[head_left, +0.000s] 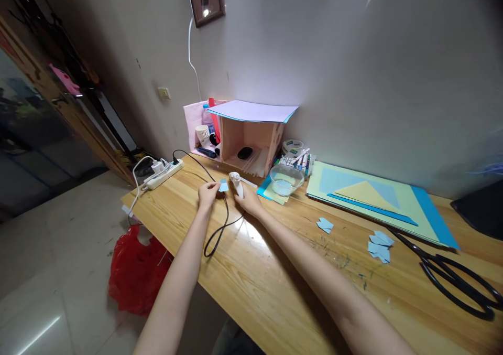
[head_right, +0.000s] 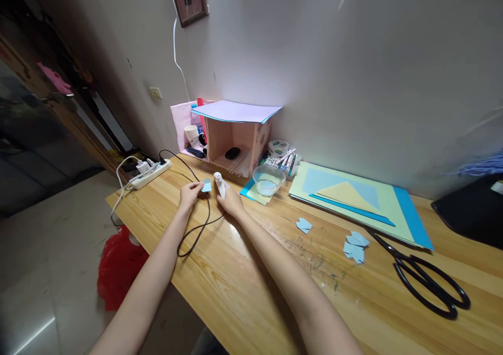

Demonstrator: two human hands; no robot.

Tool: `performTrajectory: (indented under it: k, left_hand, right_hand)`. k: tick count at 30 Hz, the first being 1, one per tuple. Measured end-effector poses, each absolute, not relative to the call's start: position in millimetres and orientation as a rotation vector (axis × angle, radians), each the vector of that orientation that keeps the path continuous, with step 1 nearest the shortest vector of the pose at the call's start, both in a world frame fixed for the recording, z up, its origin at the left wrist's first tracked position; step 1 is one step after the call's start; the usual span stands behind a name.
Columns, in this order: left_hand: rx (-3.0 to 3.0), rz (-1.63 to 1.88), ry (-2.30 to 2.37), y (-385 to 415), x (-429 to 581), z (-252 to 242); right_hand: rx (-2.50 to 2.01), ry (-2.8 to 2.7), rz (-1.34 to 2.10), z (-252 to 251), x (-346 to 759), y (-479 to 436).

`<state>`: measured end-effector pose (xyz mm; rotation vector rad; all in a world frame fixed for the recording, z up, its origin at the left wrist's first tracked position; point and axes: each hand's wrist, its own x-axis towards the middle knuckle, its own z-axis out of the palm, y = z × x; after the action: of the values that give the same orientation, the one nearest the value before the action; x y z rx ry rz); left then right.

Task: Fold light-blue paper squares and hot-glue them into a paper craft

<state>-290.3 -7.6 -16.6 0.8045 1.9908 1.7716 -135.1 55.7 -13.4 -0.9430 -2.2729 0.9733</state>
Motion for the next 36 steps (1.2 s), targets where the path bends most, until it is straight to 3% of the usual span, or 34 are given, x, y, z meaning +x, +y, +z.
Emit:
performTrajectory:
  k: [13,25,36]
  left_hand:
    - [0.902,1.594,1.895,-16.8,-245.1,6.5]
    - [1.041,1.323,1.823,-17.9,-219.5,8.9]
    - [1.075,1.276,1.826,-17.9,-214.6,8.7]
  right_hand:
    - [-0.878,-2.002,1.26,-20.5,-4.1,31.2]
    - [-0.786,-2.092,1.286,-13.4,-1.7,28.6]
    - [-0.786,-2.149,1.265,-13.6,-0.5,27.2]
